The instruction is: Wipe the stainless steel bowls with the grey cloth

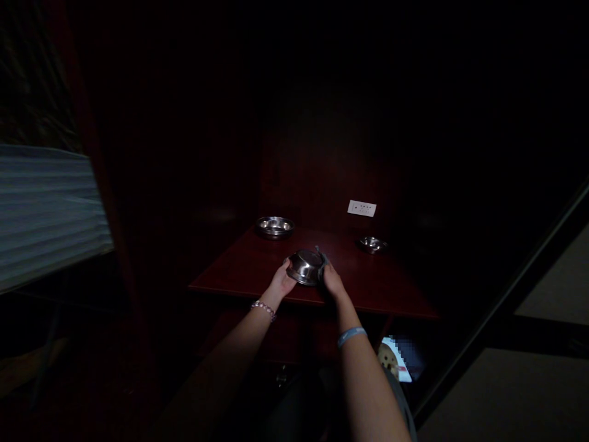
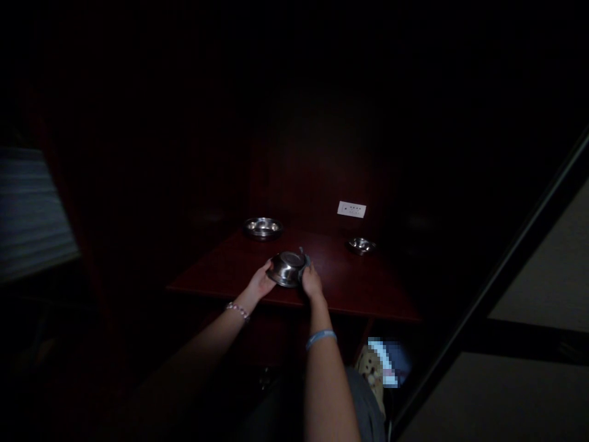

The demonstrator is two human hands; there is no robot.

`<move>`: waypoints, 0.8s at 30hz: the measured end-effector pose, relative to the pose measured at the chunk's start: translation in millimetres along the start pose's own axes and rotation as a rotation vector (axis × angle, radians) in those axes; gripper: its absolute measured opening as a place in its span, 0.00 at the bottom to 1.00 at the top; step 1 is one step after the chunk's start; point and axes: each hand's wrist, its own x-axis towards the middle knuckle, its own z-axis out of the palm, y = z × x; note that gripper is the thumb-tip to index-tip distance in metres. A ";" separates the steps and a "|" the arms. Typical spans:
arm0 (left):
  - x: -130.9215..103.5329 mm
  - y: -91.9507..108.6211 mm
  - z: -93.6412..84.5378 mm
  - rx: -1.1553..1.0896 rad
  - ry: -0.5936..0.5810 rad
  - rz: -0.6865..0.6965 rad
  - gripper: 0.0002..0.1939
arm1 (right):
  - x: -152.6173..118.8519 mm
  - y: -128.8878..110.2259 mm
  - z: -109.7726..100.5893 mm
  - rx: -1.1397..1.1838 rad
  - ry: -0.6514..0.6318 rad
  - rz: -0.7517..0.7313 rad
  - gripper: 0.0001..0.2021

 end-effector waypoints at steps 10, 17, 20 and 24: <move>-1.2 0.2 1.9 -0.004 -0.003 0.002 0.11 | -21.2 -26.3 6.5 -0.380 0.007 0.123 0.26; 2.7 2.4 -0.4 -0.079 0.030 0.041 0.13 | -33.1 -38.1 20.1 -0.509 0.087 -0.029 0.27; 4.5 3.4 -1.5 -0.086 0.055 0.047 0.13 | -35.9 -39.6 23.1 -0.527 0.114 -0.116 0.27; 3.4 3.8 -0.2 -0.099 0.030 0.047 0.15 | -39.5 -43.4 23.0 -0.528 0.135 -0.241 0.27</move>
